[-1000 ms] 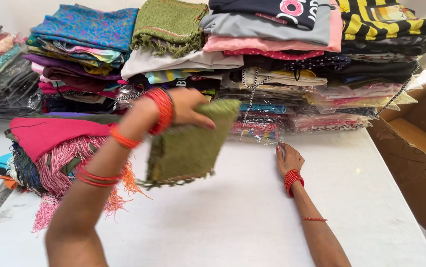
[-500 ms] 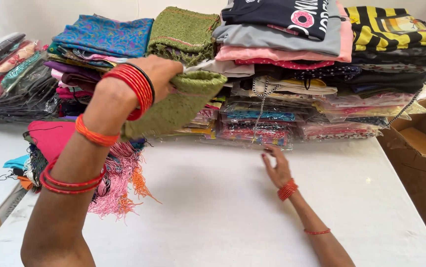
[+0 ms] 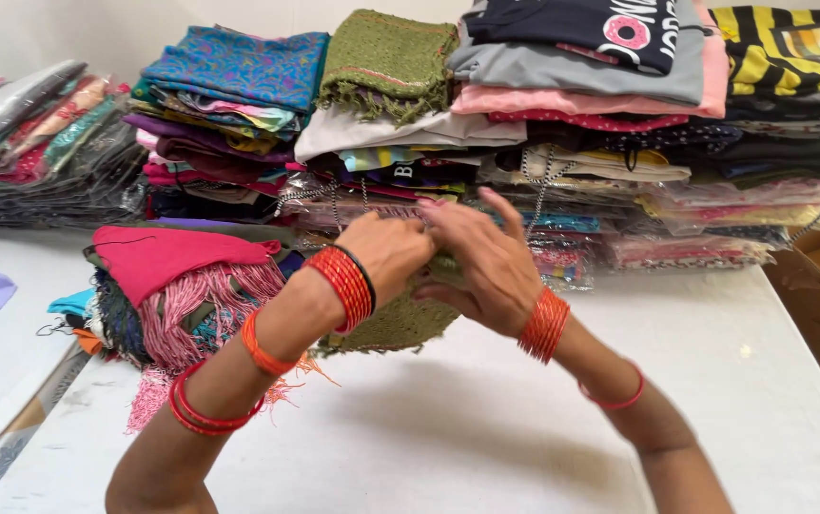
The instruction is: The person folds a green shimmery scarf with tassels, then a blue patterned scarf, and finally a pink patterned scarf on a white table. The person places the folded green scarf onto a stack of other folded items.
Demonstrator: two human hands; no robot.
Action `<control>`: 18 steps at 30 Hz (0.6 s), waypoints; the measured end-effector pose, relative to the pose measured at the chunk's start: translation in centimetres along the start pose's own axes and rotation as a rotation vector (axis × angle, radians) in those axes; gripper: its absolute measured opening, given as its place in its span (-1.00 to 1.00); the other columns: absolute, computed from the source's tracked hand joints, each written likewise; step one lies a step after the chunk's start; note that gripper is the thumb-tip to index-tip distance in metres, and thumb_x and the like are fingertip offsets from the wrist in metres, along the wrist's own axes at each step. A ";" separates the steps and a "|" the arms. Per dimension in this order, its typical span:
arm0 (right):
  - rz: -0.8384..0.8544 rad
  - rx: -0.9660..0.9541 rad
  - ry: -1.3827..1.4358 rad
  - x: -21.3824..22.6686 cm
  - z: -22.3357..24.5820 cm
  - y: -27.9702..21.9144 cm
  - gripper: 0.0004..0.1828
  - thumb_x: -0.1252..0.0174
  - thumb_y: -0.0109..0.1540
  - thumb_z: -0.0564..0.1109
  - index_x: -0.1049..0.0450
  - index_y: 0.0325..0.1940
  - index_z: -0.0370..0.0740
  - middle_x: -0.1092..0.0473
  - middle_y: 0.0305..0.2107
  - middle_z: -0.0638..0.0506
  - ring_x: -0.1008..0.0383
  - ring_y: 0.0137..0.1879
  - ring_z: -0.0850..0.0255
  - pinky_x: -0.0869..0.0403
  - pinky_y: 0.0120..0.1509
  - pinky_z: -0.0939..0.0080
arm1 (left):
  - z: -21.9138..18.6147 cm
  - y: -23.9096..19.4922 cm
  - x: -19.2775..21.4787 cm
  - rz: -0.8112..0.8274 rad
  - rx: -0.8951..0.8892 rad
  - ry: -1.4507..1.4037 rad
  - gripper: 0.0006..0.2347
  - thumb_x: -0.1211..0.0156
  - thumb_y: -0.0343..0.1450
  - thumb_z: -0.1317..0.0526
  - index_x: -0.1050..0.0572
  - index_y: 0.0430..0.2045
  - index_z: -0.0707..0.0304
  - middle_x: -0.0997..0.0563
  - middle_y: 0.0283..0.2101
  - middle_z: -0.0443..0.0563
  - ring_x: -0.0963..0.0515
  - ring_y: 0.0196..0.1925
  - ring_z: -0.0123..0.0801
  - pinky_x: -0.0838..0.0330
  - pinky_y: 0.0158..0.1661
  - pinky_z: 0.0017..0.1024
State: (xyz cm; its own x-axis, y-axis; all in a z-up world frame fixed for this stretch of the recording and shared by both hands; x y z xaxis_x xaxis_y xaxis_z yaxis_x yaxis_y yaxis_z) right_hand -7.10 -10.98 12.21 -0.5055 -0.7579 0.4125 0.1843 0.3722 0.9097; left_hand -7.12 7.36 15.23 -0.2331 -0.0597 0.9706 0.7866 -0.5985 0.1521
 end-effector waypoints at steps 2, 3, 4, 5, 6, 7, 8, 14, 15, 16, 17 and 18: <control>0.390 0.042 0.128 -0.5 0.3 1.8 -0.01 -0.26 0.18 0.31 -0.04 0.49 -0.20 -0.40 0.19 -0.12 -0.40 0.32 0.04 -0.11 0.54 -0.26 | -0.5 -1.0 -1.0 -0.023 -0.013 0.059 -0.88 -0.21 0.38 0.22 -0.48 -0.28 0.19 -0.64 -0.21 0.07 -0.66 -0.10 -0.10 -0.46 -0.18 -0.12; 0.397 0.041 0.124 -0.9 0.0 1.4 -0.01 -0.26 0.18 0.31 -0.04 0.49 -0.20 -0.40 0.19 -0.12 -0.40 0.32 0.04 -0.11 0.54 -0.26 | -0.7 -1.2 -0.7 -0.026 -0.015 0.052 -0.88 -0.21 0.38 0.22 -0.48 -0.28 0.19 -0.64 -0.21 0.07 -0.66 -0.10 -0.10 -0.46 -0.18 -0.12; 0.518 -0.016 0.222 -1.6 -0.4 1.0 -0.03 -0.27 0.18 0.26 -0.04 0.50 -0.24 -0.46 0.06 -0.13 -0.44 0.22 0.00 -0.16 0.47 -0.22 | -0.8 -1.6 -0.4 -0.044 -0.006 0.021 -0.84 -0.20 0.38 0.25 -0.47 -0.19 0.17 -0.64 -0.19 0.05 -0.64 -0.09 -0.12 -0.43 -0.19 -0.13; 0.639 -0.073 0.319 -2.3 -0.8 0.6 -0.04 -0.27 0.19 0.21 -0.03 0.50 -0.28 -0.51 -0.07 -0.15 -0.49 0.11 -0.05 -0.21 0.40 -0.19 | -0.9 -2.0 0.1 -0.061 0.004 -0.009 -0.78 -0.18 0.37 0.28 -0.46 -0.11 0.16 -0.63 -0.17 0.03 -0.63 -0.09 -0.14 -0.40 -0.20 -0.14; 0.642 -0.060 0.324 -2.3 -0.9 0.4 -0.04 -0.27 0.19 0.21 -0.03 0.50 -0.28 -0.51 -0.07 -0.15 -0.49 0.11 -0.05 -0.21 0.40 -0.19 | -0.6 -2.4 -1.0 -0.065 0.017 -0.007 -0.78 -0.18 0.37 0.28 -0.46 -0.11 0.16 -0.63 -0.17 0.03 -0.63 -0.09 -0.14 -0.40 -0.20 -0.14; 0.674 -0.076 0.271 -2.4 -1.1 0.2 -0.16 -0.26 0.22 0.19 -0.09 0.45 -0.18 -0.53 -0.13 -0.13 -0.51 0.03 -0.08 -0.33 0.25 -0.14 | -0.3 -2.8 -1.8 -0.225 -0.024 -0.069 -0.71 -0.19 0.35 0.31 -0.47 -0.03 0.15 -0.62 -0.09 0.01 -0.61 -0.04 -0.16 -0.40 -0.15 -0.14; 0.707 -0.095 0.220 -2.4 -1.2 -0.2 -0.28 -0.24 0.26 0.16 -0.15 0.39 -0.08 -0.55 -0.18 -0.11 -0.54 -0.05 -0.12 -0.46 0.10 -0.08 | -0.2 -3.3 -2.6 -0.381 -0.066 -0.131 -0.64 -0.20 0.33 0.34 -0.47 0.04 0.14 -0.61 -0.01 -0.01 -0.60 0.00 -0.18 -0.40 -0.10 -0.14; 0.713 -0.040 0.115 -0.9 -1.8 2.7 -0.17 -0.26 0.17 0.00 -0.02 0.45 0.02 -0.56 -0.26 -0.05 -0.58 -0.25 -0.11 -0.46 -0.39 -0.08 | -0.2 -5.2 -8.4 -0.898 0.015 -0.870 -0.09 -0.58 0.21 0.23 0.00 0.40 0.03 -0.24 0.37 0.21 -0.50 0.29 -0.12 -0.43 0.30 -0.19; 0.714 -0.039 0.108 -0.5 -1.7 3.9 -0.17 -0.26 0.17 0.00 -0.02 0.45 0.02 -0.56 -0.26 -0.05 -0.58 -0.25 -0.11 -0.46 -0.39 -0.08 | 0.0 -5.1 -9.6 -0.903 0.011 -0.873 -0.09 -0.58 0.21 0.23 0.00 0.40 0.03 -0.24 0.37 0.21 -0.50 0.29 -0.12 -0.43 0.30 -0.19; 0.791 -0.081 0.036 -0.1 -1.8 5.0 -0.17 -0.28 0.18 0.02 -0.02 0.44 0.07 -0.55 -0.32 -0.05 -0.58 -0.27 -0.10 -0.47 -0.39 -0.09 | 0.3 -4.8 -10.9 -0.903 0.044 -1.019 0.04 -0.61 0.20 0.24 0.19 0.43 0.02 -0.21 0.41 0.21 -0.45 0.34 -0.09 -0.40 0.33 -0.17; 0.866 -0.125 -0.038 0.3 -1.9 6.1 -0.18 -0.30 0.19 0.05 -0.01 0.43 0.12 -0.53 -0.38 -0.04 -0.58 -0.30 -0.08 -0.47 -0.38 -0.11 | 0.6 -4.5 -12.2 -0.899 0.078 -1.166 0.17 -0.64 0.18 0.25 0.39 0.46 0.02 -0.18 0.44 0.21 -0.40 0.39 -0.07 -0.37 0.36 -0.15; 0.866 -0.126 -0.045 0.2 -2.5 6.9 -0.18 -0.30 0.19 0.05 -0.01 0.43 0.12 -0.53 -0.38 -0.04 -0.58 -0.30 -0.08 -0.47 -0.38 -0.11 | 0.9 -4.2 -12.2 -0.901 0.071 -1.169 0.17 -0.64 0.18 0.25 0.39 0.46 0.02 -0.18 0.44 0.21 -0.40 0.39 -0.07 -0.37 0.36 -0.15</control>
State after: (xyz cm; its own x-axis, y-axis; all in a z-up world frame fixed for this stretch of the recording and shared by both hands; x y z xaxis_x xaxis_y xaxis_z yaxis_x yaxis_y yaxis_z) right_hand -3.79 -9.92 18.72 -0.1770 -0.2136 0.9608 0.6090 0.7430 0.2774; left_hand -7.04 11.35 2.95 -0.0917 0.9864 0.1365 0.6636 -0.0417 0.7469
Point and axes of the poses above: each hand's wrist, its own y-axis towards the middle knuckle, its own x-axis out of the back of the hand, z = x × y, the point moved 2 cm from there along y, towards the middle knuckle
